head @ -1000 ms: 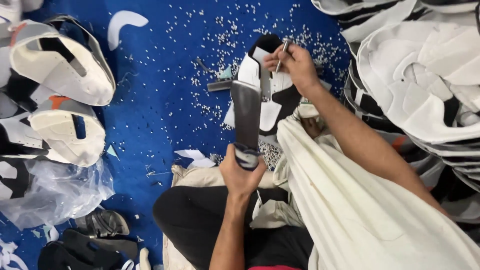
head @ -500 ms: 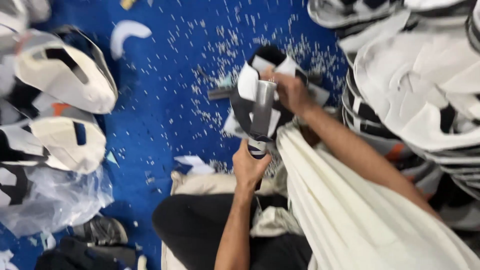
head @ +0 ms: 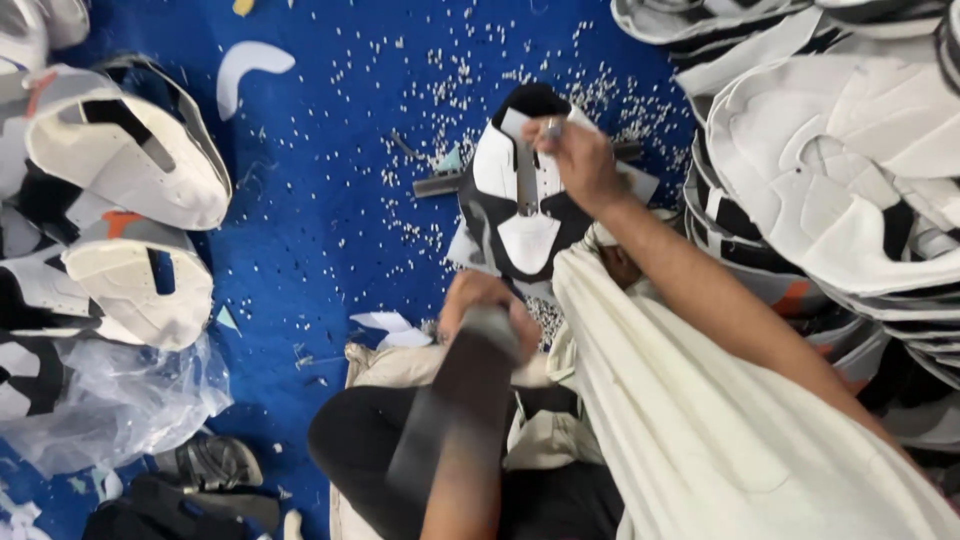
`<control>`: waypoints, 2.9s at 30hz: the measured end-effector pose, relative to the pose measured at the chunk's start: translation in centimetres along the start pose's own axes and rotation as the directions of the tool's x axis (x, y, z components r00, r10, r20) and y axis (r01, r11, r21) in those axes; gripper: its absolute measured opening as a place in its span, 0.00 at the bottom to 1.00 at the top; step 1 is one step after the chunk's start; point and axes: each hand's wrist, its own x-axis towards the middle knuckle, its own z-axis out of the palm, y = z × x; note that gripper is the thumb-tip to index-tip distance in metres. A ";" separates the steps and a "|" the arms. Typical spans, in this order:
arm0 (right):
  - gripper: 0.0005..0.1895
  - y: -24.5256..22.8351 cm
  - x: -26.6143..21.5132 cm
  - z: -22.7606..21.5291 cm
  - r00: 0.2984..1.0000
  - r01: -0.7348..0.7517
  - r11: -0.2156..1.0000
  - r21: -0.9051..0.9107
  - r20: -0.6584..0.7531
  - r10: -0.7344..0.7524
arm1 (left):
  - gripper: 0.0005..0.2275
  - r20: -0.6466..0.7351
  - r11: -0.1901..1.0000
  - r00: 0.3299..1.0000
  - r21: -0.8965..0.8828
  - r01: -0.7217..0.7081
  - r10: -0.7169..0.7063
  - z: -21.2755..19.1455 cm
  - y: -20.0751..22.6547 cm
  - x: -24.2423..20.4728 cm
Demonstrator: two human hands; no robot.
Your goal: The person sits on the floor and repeatedly hammers a white and black shoe part that is clamped in a metal vise. They adjust the shoe part's position in the vise and strike it with a hammer multiple times.
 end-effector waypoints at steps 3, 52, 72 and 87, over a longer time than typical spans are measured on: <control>0.12 0.1 -0.6 -0.1 0.994 0.101 0.993 -0.063 0.037 -0.099 | 0.14 0.093 0.950 0.977 0.269 0.162 -0.193 0.6 -4.6 -2.1; 0.07 2.4 -1.8 5.5 0.876 -0.477 0.742 0.472 0.326 0.356 | 0.16 -0.018 0.901 0.948 0.307 0.307 -0.317 -4.2 0.4 -3.7; 0.07 0.3 -0.2 4.7 0.968 -0.204 0.958 0.203 0.188 0.167 | 0.15 -0.096 0.986 0.994 0.153 0.067 -0.052 -3.6 -2.0 -3.1; 0.07 -0.1 0.9 4.7 0.981 -0.151 0.961 0.233 0.152 0.117 | 0.18 -0.094 0.962 0.995 0.273 -0.014 0.041 -2.9 -2.7 -0.8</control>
